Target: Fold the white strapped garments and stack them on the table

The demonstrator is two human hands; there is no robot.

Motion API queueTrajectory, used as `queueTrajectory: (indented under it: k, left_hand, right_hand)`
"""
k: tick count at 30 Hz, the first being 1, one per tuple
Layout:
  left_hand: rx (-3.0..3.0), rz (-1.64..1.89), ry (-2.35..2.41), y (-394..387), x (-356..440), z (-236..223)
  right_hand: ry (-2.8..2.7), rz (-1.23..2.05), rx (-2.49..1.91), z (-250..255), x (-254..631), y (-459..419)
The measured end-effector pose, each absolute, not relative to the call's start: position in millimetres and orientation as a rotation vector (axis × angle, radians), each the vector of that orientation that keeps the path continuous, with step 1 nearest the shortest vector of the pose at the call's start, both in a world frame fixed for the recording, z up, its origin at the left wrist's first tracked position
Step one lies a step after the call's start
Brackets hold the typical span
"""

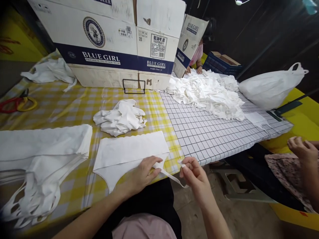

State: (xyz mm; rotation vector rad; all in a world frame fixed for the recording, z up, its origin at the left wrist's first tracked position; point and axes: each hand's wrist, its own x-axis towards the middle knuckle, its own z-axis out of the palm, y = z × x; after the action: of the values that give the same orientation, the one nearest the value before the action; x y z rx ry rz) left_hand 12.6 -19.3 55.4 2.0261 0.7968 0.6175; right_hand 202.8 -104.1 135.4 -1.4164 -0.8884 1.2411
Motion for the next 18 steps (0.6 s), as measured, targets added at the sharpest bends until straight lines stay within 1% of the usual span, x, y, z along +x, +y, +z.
queueTrajectory:
  k: [3,5,7,9,13,16,18]
  left_hand:
    - [1.523,0.562,0.687,-30.5,19.0,72.2]
    - [1.306,0.534,0.632,-35.5,22.1,72.8]
    - [1.187,0.508,0.626,-38.6,23.5,65.6]
    - [1.12,0.477,0.669,-41.1,23.6,54.6]
    - [0.963,0.379,0.742,-46.2,22.1,39.2]
    - [0.933,0.307,0.755,-45.1,19.9,41.6]
    - [1.056,0.287,0.797,-38.2,16.9,46.9]
  right_hand:
    - [-1.008,1.414,-1.427,124.9,187.2,-100.2]
    - [-1.072,1.474,-1.442,114.8,180.0,-99.7]
    - [-1.153,1.457,-1.486,102.9,175.9,-100.7]
    - [-1.289,1.336,-1.58,90.7,174.4,-102.6]
    - [-1.731,0.931,-1.78,73.3,173.6,-105.0]
    - [-1.991,0.688,-1.81,68.0,172.7,-102.1]
    - [-2.046,0.624,-1.811,66.1,172.5,-96.4]
